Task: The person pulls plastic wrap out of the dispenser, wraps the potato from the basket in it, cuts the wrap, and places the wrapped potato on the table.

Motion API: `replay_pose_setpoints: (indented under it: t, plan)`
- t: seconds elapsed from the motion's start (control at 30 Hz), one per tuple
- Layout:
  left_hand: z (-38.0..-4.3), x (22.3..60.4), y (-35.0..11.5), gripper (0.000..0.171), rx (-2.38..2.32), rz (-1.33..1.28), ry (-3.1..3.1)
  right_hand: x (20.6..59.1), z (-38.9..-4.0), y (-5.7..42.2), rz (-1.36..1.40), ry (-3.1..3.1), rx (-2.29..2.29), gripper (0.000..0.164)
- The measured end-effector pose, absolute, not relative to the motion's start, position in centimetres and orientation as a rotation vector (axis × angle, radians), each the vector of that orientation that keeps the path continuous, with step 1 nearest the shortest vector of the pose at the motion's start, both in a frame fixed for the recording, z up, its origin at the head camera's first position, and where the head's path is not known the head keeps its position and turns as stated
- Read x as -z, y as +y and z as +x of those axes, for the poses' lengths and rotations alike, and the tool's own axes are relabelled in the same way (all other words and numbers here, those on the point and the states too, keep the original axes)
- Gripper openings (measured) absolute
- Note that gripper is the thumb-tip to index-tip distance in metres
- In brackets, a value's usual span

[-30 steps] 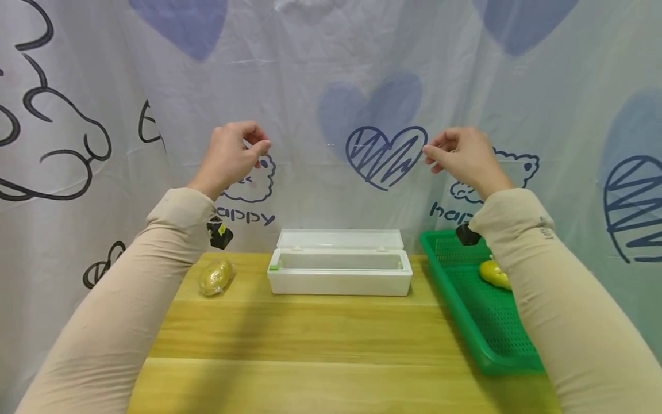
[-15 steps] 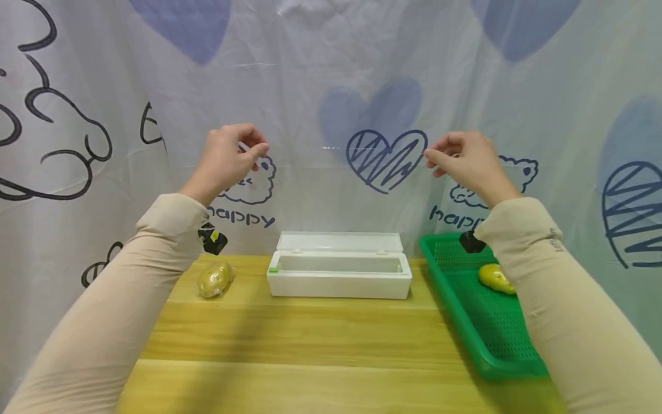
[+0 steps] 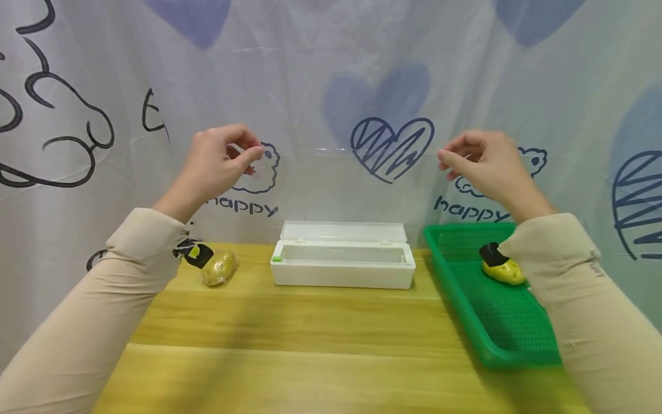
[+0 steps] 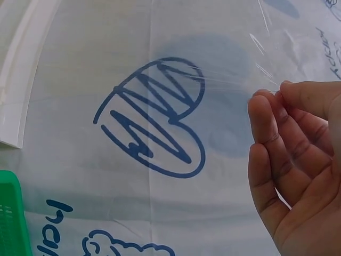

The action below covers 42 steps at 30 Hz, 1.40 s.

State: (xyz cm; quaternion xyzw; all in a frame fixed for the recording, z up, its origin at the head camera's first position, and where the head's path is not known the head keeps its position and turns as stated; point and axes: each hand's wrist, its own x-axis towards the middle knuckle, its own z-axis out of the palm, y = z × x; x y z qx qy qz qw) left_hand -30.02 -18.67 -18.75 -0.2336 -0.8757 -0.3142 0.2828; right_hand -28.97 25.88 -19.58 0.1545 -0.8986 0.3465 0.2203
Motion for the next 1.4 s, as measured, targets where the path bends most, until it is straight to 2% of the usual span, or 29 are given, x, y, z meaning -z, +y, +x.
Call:
replay_pose_setpoints:
  t: [0.63, 0.87, 1.07, 1.4]
  plan:
    - [-23.9, 22.2, -20.6, 0.006, 0.839, -0.778, -2.284, 22.5, -23.0, 26.1, 0.605, -2.397, -0.989, 0.009]
    - [-21.1, 24.5, -21.6, 0.006, 0.83, -0.894, -2.232, 24.5, -20.5, 26.4, 0.581, -2.431, -0.942, 0.004]
    - [-18.8, 26.8, -22.1, 0.024, 0.842, -1.013, -2.218, 26.5, -18.3, 26.7, 0.633, -2.426, -0.894, 0.012]
    - [-15.9, 30.6, -23.0, 0.039, 0.846, -1.123, -2.257, 29.9, -15.7, 26.8, 0.893, -2.326, -0.782, 0.041]
